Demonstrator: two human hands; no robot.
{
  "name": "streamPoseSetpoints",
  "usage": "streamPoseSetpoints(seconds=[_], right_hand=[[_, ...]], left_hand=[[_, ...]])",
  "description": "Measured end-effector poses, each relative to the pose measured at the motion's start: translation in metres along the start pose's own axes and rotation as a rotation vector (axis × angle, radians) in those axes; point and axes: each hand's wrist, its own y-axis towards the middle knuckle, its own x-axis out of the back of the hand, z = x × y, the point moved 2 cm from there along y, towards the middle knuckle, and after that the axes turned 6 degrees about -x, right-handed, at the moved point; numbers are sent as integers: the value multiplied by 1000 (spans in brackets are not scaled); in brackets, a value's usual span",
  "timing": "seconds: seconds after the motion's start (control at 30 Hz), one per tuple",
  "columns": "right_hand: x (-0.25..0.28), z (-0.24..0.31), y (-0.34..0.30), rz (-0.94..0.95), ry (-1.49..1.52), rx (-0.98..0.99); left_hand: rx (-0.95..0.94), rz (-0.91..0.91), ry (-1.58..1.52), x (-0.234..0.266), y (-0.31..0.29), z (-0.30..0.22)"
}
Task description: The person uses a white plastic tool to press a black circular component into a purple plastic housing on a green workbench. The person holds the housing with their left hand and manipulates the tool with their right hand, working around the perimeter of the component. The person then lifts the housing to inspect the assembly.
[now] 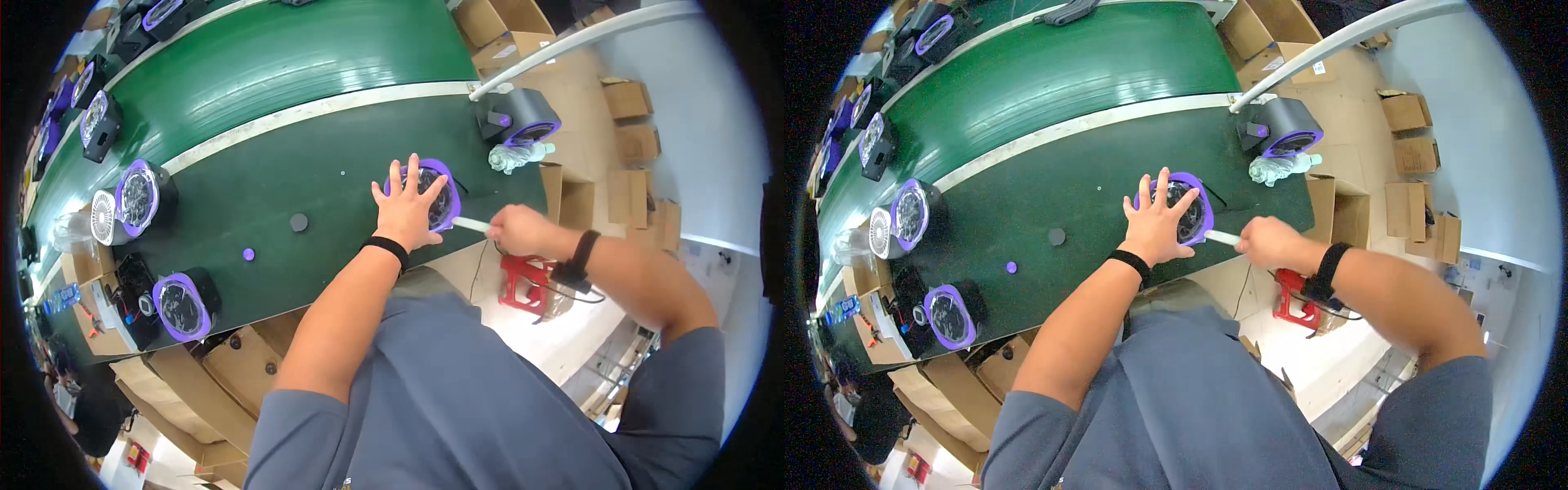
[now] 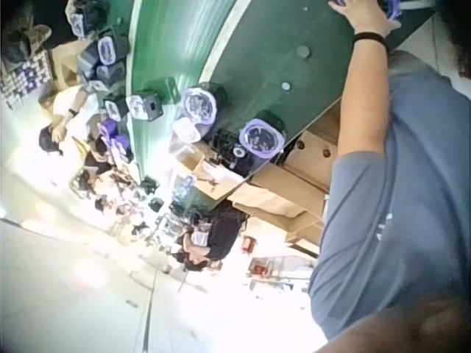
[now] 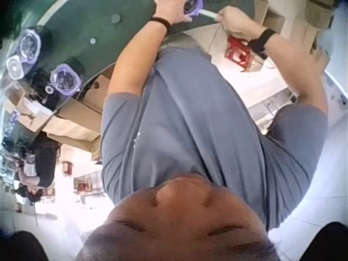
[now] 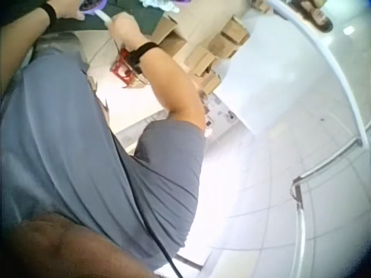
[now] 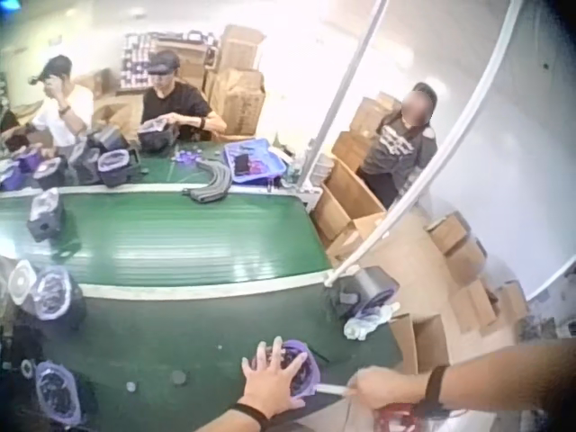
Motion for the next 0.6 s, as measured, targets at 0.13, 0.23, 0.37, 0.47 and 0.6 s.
streamPoseSetpoints(seconds=[0.13,0.23,0.37,0.47,0.6], right_hand=[[-18,-12,-5,-116,156,-82],[-25,-16,-1,-164,228,-60],[-42,-24,4,-254,308,-18],[-48,-37,11,-294,319,33],[-35,-36,3,-212,336,4]], left_hand=[[8,-24,4,-1,0,-2],[17,-20,4,2,0,-3],[7,-17,23,4,0,-4],[0,2,53,6,0,-4],[15,28,72,7,2,-7]])
